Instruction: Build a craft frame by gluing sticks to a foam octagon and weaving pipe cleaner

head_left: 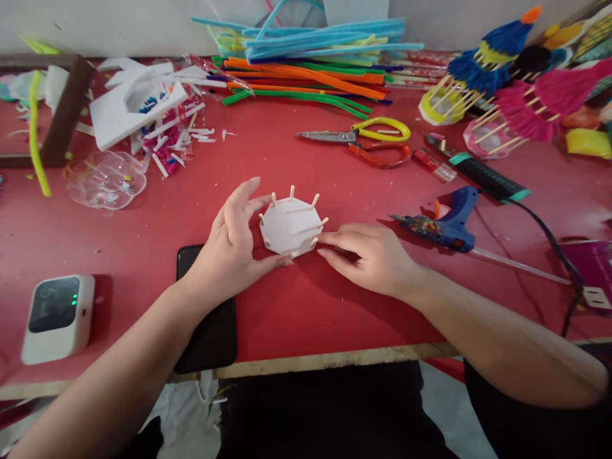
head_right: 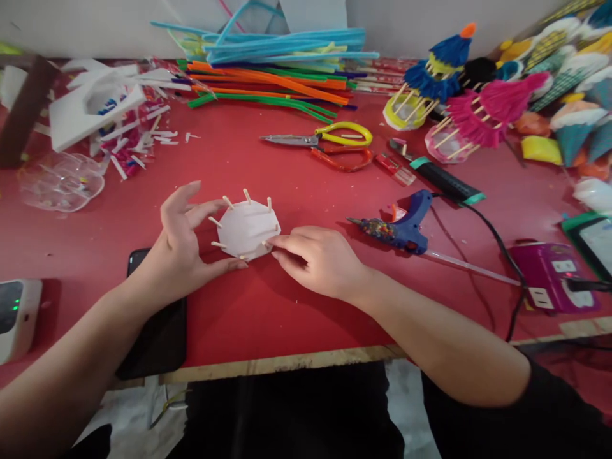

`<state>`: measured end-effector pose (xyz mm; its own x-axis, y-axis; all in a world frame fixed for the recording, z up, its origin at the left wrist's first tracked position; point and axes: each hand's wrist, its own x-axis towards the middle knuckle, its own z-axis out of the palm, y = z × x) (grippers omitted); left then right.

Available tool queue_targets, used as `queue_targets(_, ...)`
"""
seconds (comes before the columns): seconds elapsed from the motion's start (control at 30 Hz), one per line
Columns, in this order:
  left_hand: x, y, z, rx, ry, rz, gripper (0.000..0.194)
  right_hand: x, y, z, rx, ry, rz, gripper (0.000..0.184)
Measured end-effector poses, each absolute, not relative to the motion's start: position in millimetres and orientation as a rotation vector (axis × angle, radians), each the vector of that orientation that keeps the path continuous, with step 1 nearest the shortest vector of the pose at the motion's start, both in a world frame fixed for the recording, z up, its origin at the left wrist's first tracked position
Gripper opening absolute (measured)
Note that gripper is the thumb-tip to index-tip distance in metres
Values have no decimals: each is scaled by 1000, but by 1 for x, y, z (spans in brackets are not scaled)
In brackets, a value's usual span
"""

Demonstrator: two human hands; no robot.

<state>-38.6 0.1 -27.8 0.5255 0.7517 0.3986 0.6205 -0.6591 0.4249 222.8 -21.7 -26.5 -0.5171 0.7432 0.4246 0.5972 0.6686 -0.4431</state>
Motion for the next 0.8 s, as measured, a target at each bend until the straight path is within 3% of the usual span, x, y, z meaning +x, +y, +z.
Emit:
queue_targets(0.47, -34, -1, -26, 2509, 1264, 845, 107, 226, -24, -24, -1029, -2399, 282, 29)
queue_targets(0.8, -33, -3, -25, 2476, 1331, 826, 104, 225, -30, -21, -963, -2491, -34, 27)
